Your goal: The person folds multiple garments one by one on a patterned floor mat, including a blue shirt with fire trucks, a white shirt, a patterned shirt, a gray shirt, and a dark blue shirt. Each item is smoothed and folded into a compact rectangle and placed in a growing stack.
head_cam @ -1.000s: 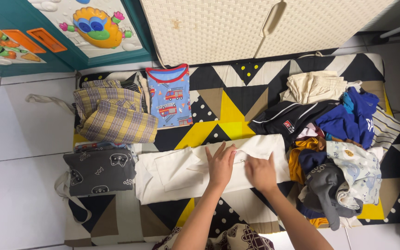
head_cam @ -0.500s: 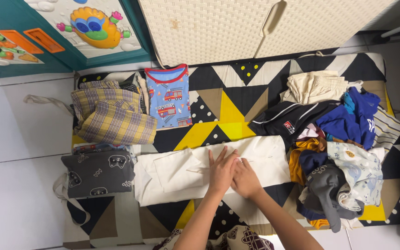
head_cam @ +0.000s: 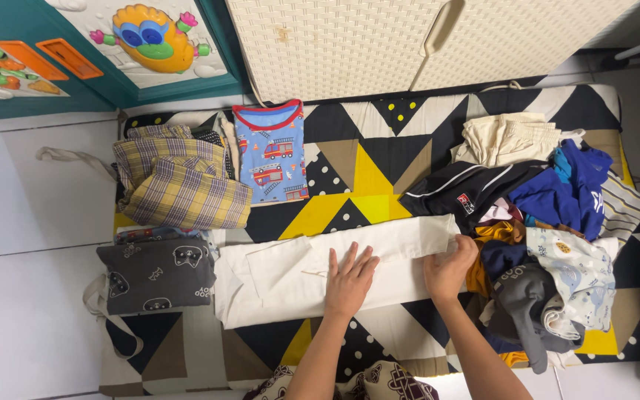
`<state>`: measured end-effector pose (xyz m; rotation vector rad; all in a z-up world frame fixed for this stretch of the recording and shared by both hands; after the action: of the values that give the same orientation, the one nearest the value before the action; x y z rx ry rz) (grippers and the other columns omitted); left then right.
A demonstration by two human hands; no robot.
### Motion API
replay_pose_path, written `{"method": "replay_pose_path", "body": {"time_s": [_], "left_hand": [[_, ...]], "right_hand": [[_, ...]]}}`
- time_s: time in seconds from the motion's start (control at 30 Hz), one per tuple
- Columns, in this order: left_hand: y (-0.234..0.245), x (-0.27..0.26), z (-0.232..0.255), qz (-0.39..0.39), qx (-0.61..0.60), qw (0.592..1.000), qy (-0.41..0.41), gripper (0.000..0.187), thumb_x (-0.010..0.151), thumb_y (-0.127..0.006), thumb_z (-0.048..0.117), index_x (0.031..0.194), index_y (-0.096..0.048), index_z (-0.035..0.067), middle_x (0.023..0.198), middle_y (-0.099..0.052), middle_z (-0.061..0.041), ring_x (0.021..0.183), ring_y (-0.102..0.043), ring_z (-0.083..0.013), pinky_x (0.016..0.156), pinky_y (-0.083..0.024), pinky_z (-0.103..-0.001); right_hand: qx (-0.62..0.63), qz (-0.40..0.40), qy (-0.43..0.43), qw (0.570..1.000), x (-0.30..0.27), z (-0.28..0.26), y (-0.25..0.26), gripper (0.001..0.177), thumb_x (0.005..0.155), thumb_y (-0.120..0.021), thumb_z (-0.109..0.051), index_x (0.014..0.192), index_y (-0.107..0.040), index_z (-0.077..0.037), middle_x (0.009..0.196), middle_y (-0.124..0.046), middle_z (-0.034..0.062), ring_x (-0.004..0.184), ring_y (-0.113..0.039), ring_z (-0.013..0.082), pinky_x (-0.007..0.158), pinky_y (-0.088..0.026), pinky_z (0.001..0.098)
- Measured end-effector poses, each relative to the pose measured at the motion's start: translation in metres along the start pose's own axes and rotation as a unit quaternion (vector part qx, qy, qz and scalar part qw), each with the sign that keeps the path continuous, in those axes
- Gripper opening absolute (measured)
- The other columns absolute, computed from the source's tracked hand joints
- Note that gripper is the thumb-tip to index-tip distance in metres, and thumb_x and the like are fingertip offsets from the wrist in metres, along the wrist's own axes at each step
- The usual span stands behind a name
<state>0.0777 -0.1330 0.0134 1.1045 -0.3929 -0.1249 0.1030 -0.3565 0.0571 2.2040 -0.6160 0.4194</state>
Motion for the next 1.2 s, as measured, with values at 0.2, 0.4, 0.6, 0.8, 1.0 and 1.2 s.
{"method": "replay_pose_path", "body": {"time_s": [0.2, 0.4, 0.6, 0.8, 1.0, 1.2], "left_hand": [[-0.003, -0.005, 0.001, 0.025, -0.004, 1.000, -0.013, 0.030, 0.098, -0.064, 0.025, 0.127, -0.069, 0.022, 0.138, -0.067, 0.010, 0.146, -0.045, -0.0224, 0.123, -0.016, -0.063], [-0.005, -0.006, -0.004, 0.054, -0.015, 0.998, -0.023, 0.030, 0.095, -0.066, 0.024, 0.124, -0.073, 0.024, 0.136, -0.068, 0.011, 0.143, -0.049, -0.0220, 0.123, -0.015, -0.063], [-0.004, -0.007, -0.002, 0.046, -0.037, 0.998, -0.004, 0.029, 0.096, -0.066, 0.024, 0.124, -0.073, 0.026, 0.136, -0.067, 0.014, 0.143, -0.049, -0.0205, 0.124, -0.013, -0.061], [0.013, 0.001, 0.005, -0.042, -0.077, 0.994, 0.057, 0.029, 0.098, -0.064, 0.024, 0.126, -0.071, 0.024, 0.140, -0.065, 0.009, 0.145, -0.046, -0.0218, 0.124, -0.015, -0.060], [0.054, 0.005, 0.011, -0.039, -0.432, 0.863, 0.258, 0.046, 0.102, -0.058, 0.036, 0.145, -0.054, 0.022, 0.156, -0.051, -0.005, 0.149, -0.040, -0.0292, 0.122, -0.029, -0.053], [0.074, -0.025, -0.033, -0.074, -0.736, 0.518, 0.430, 0.079, 0.089, -0.034, 0.069, 0.155, -0.036, 0.024, 0.151, -0.048, -0.004, 0.129, -0.053, -0.0288, 0.099, -0.046, -0.054]], "right_hand": [[-0.154, -0.181, 0.148, 0.960, -0.003, -0.031, -0.030, 0.054, 0.082, -0.060, 0.000, 0.130, -0.059, -0.023, 0.153, -0.052, 0.0042, 0.153, -0.042, 0.0268, 0.134, -0.025, 0.0534], [-0.213, -0.255, 0.108, 0.937, 0.001, -0.031, -0.057, 0.067, 0.096, -0.053, -0.049, 0.152, -0.044, -0.013, 0.163, -0.029, 0.0179, 0.152, -0.021, 0.0390, 0.119, -0.015, 0.0597], [-0.227, -0.103, -0.152, 0.956, -0.010, 0.013, -0.021, 0.086, 0.096, -0.067, -0.048, 0.157, -0.038, 0.006, 0.163, -0.026, 0.0288, 0.145, -0.029, 0.0433, 0.121, -0.026, 0.0567], [-0.166, -0.184, -0.382, 0.891, 0.012, 0.068, -0.013, 0.093, 0.072, -0.090, -0.042, 0.140, -0.049, 0.007, 0.128, -0.063, 0.0283, 0.115, -0.062, 0.0394, 0.098, -0.050, 0.0446], [-0.129, -0.275, -0.240, 0.922, 0.045, -0.008, 0.003, 0.051, 0.077, -0.084, -0.031, 0.111, -0.071, 0.005, 0.091, -0.075, 0.0236, 0.082, -0.075, 0.0379, 0.078, -0.058, 0.0466], [0.027, -0.399, -0.153, 0.904, 0.001, -0.206, -0.036, 0.069, 0.067, -0.078, -0.010, 0.133, -0.059, -0.002, 0.088, -0.079, 0.0216, 0.081, -0.079, 0.0315, 0.076, -0.061, 0.0402]]}}
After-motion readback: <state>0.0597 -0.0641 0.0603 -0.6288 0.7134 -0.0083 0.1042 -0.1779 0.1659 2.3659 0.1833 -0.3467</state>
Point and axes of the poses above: each hand's wrist, its own x-axis towards the middle knuckle, its own y-axis out of the back of the hand, z = x × y, the point moved 5 cm from there along x, towards the middle knuckle
